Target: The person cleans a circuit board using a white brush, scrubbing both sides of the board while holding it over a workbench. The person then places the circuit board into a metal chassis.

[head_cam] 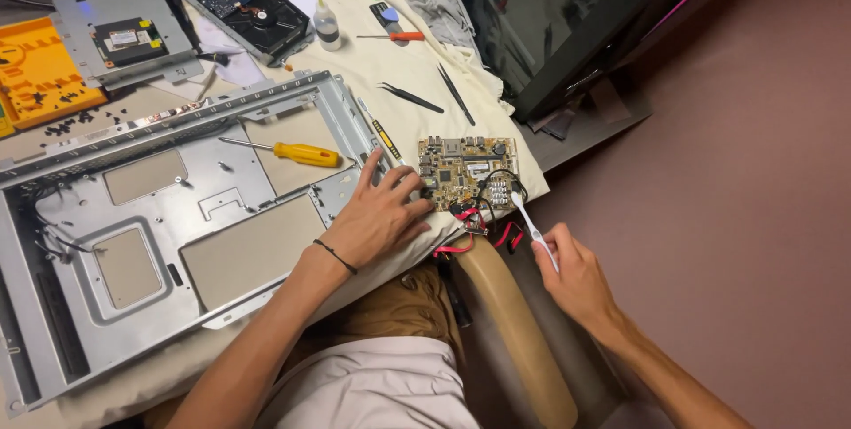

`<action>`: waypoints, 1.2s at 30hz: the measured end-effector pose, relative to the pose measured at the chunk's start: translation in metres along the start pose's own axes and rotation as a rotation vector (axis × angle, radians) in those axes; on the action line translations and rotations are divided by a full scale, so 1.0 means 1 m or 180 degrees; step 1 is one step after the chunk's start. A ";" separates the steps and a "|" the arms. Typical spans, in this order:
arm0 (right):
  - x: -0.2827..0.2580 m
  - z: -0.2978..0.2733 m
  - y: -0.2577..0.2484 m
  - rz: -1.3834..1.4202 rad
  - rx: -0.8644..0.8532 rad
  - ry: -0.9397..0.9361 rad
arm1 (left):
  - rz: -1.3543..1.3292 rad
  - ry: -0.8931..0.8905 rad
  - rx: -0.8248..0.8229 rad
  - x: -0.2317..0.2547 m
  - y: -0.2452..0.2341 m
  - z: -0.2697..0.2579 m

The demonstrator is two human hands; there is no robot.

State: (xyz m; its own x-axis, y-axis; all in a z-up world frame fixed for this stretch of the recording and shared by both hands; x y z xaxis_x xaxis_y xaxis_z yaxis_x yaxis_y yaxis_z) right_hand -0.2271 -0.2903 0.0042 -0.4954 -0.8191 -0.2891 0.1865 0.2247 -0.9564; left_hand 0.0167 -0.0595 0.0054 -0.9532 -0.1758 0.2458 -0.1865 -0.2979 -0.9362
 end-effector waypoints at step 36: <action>0.062 0.066 -0.006 0.1315 -0.0298 0.0208 | -0.0082 -0.0022 -0.0160 0.003 -0.003 -0.001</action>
State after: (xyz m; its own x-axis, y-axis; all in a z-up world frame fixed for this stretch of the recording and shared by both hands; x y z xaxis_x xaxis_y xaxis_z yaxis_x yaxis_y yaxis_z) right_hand -0.2029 -0.3766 -0.0055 -0.4484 -0.6158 -0.6478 0.3042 0.5763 -0.7585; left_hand 0.0144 -0.0580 0.0085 -0.9463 -0.1753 0.2716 -0.2229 -0.2549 -0.9409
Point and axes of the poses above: each hand's wrist, its own z-axis towards the middle knuckle, its own y-axis out of the palm, x = y × z, the point moved 6 cm from there along z, towards the middle knuckle, and after that the axes turned 8 degrees about -z, right-handed, at the moved point
